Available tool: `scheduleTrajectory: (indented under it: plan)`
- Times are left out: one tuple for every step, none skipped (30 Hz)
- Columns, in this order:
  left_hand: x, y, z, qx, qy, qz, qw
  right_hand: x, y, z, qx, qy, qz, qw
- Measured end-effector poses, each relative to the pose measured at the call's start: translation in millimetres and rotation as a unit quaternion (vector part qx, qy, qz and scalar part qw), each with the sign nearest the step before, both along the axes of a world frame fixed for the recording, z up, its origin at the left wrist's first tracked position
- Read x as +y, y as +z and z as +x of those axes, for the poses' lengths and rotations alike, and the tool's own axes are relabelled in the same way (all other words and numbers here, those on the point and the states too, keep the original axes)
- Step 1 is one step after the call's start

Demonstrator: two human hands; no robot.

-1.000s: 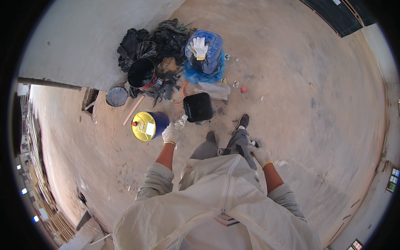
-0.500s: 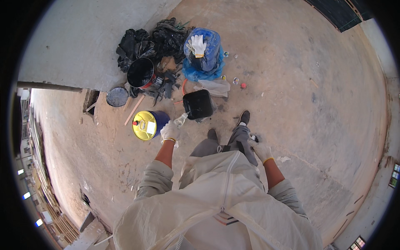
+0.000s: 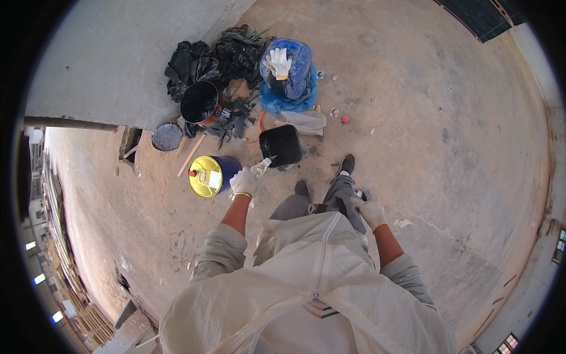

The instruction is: The person paints a large wooden board with black paint using a brush. They walk to a blue barrel, pour liquid into a small container, and return to continue painting the board.

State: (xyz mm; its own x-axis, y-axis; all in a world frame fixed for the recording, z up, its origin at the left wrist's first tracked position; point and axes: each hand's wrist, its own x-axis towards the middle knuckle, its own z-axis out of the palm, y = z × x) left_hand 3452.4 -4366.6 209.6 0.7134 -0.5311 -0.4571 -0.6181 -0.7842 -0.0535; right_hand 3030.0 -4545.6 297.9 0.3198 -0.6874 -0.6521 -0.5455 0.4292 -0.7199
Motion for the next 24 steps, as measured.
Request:
scheduleTrajectory:
  plan:
    - [0.3,-2.3,0.6,-0.006,-0.003,-0.013,1.0,-0.5,1.1,0.7,-0.002,0.0,0.001,1.0]
    - [-1.2,-1.5,0.0,-0.011,-0.008,-0.026,1.0,0.2,1.5,0.1,-0.003,-0.002,0.003,1.0]
    - [-2.7,-0.7,-0.9,-0.012,-0.008,-0.029,0.999,1.4,1.7,-0.2,-0.009,-0.011,0.001,1.0]
    - [-4.6,0.0,-2.1,-0.013,-0.008,-0.033,0.999,2.5,2.0,-0.4,-0.015,-0.021,-0.002,1.0]
    - [-6.8,1.7,-2.6,-0.014,-0.007,-0.037,0.999,3.4,1.3,-1.6,-0.021,-0.03,-0.004,0.999]
    - [-9.6,3.3,-1.9,-0.013,-0.002,-0.033,0.999,3.3,0.8,-2.9,-0.021,-0.029,-0.003,0.999]
    - [-13.0,4.8,-0.8,-0.011,0.003,-0.03,0.999,2.5,0.3,-4.1,-0.02,-0.028,-0.002,0.999]
    - [-15.4,6.3,0.1,-0.01,0.009,-0.026,1.0,2.1,0.2,-4.8,-0.02,-0.026,-0.001,0.999]
    - [-17.2,7.9,1.1,-0.011,0.011,-0.024,1.0,2.1,0.4,-5.5,-0.017,-0.023,-0.002,1.0]
    - [-18.5,9.5,2.3,-0.013,0.013,-0.022,1.0,2.0,0.8,-6.7,-0.014,-0.021,-0.004,1.0]
    - [-19.5,11.3,3.7,-0.015,0.015,-0.02,1.0,1.7,2.3,-6.6,-0.012,-0.019,-0.005,1.0]
    - [-20.1,13.2,5.1,-0.015,0.019,-0.017,1.0,1.3,3.8,-6.5,-0.013,-0.019,-0.001,1.0]
    - [-20.4,15.1,6.6,-0.015,0.024,-0.015,0.999,0.9,5.2,-6.2,-0.013,-0.02,0.004,1.0]
    - [-20.3,16.2,8.5,-0.016,0.028,-0.013,0.999,0.1,5.5,-5.9,-0.014,-0.021,0.008,1.0]
    - [-19.8,17.4,10.7,-0.012,0.04,-0.013,0.999,-0.7,5.7,-5.2,-0.016,-0.02,0.011,1.0]
    - [-18.9,18.7,13.2,-0.007,0.051,-0.013,0.999,-1.6,5.8,-4.7,-0.017,-0.019,0.014,1.0]
    - [-19.2,21.3,14.0,-0.002,0.061,-0.013,0.998,-1.9,5.1,-5.9,-0.017,-0.02,0.016,1.0]
    - [-19.3,23.8,14.2,0.0,0.063,-0.01,0.998,-2.3,2.3,-7.5,-0.02,-0.022,0.013,0.999]
    - [-19.3,26.3,14.5,0.003,0.065,-0.007,0.998,-2.7,-0.7,-8.4,-0.023,-0.024,0.01,0.999]
    - [-17.0,26.3,15.7,0.004,0.069,-0.004,0.998,-2.5,-2.2,-7.7,-0.026,-0.025,0.008,0.999]
    - [-14.8,26.2,16.3,0.005,0.074,-0.004,0.997,-2.3,-3.4,-7.6,-0.027,-0.023,0.004,0.999]
    - [-12.4,26.1,16.7,0.006,0.079,-0.003,0.997,-2.2,-4.5,-7.6,-0.027,-0.022,0.0,0.999]
    - [-7.3,20.6,18.5,0.006,0.085,-0.003,0.996,-2.5,-4.5,-6.0,-0.029,-0.019,-0.003,0.999]
    - [-2.5,15.2,20.1,0.006,0.096,0.0,0.995,-2.6,-4.2,-4.6,-0.026,-0.014,-0.003,1.0]
